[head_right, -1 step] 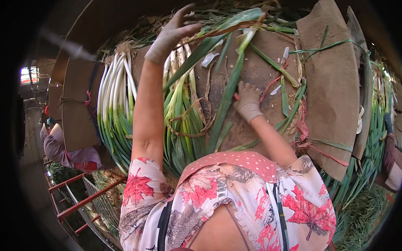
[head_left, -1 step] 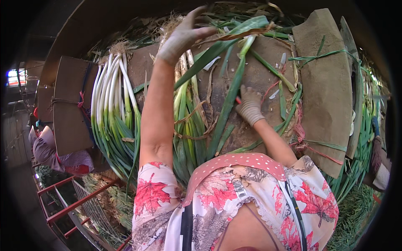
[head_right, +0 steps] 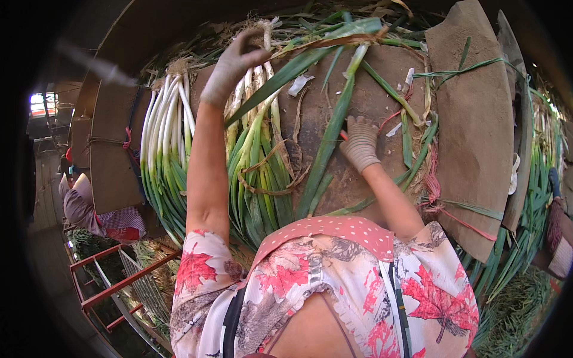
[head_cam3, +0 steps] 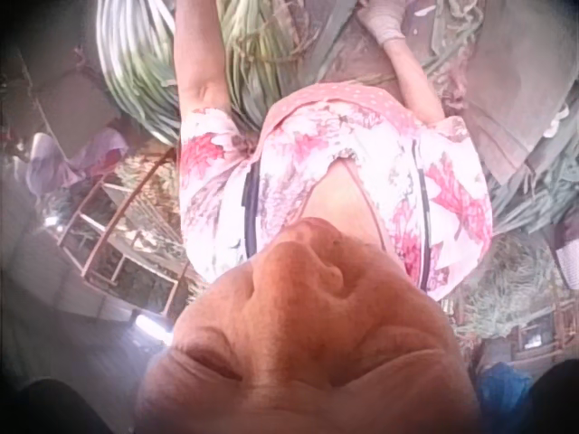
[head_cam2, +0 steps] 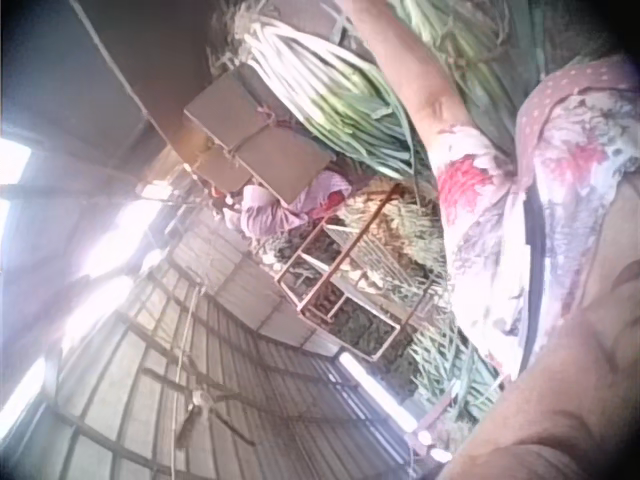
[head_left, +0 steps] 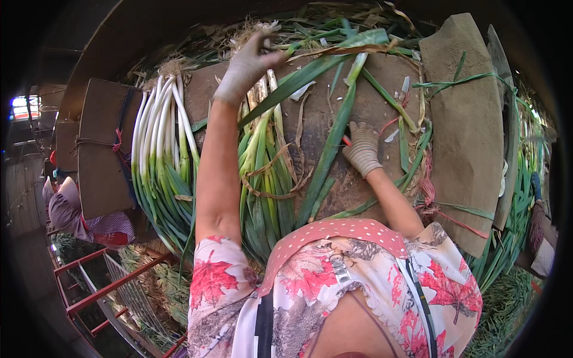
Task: The person trims the roots and leaves of leeks using shears on a wooden surface and places bundles of leeks into a large bin.
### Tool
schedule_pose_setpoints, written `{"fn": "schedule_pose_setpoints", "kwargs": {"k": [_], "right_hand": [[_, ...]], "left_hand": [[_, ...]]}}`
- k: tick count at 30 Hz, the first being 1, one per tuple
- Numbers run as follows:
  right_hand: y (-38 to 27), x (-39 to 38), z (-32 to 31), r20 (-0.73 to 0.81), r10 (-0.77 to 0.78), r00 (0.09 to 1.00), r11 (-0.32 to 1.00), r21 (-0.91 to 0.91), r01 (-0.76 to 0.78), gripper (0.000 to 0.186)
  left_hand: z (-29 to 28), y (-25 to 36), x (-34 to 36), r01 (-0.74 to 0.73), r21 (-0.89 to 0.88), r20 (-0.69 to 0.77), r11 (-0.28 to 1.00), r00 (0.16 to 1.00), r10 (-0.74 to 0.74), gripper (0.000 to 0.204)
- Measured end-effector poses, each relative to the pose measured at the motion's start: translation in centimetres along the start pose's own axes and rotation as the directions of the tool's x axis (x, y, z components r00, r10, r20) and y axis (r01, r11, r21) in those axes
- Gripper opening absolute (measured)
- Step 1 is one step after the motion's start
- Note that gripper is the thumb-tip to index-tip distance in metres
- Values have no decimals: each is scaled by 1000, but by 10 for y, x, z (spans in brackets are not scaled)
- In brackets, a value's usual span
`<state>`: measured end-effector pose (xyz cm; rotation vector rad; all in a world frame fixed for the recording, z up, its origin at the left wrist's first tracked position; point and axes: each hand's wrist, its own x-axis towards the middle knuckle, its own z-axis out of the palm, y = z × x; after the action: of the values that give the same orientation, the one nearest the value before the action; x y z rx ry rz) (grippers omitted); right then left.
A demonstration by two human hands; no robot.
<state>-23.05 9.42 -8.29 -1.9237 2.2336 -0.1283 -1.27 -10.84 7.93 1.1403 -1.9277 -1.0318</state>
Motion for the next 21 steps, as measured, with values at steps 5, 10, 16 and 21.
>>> {"fn": "schedule_pose_setpoints", "kwargs": {"k": [5,10,16,21], "right_hand": [[13,-12,16,238,-128,963,956,288,56,45],[-18,-59,31,292,-368,883,790,599,131,32],[-37,-80,4,61,-480,875,661,681,315,76],[-41,-71,28,113,-416,902,754,597,273,59]], "left_hand": [[-7,-41,-159,513,647,-4,564,742,-671,42],[39,-65,-197,426,683,-149,593,876,-458,42],[59,-51,-160,408,667,-170,624,898,-406,47],[63,-59,-158,346,593,-152,727,935,-321,48]]}}
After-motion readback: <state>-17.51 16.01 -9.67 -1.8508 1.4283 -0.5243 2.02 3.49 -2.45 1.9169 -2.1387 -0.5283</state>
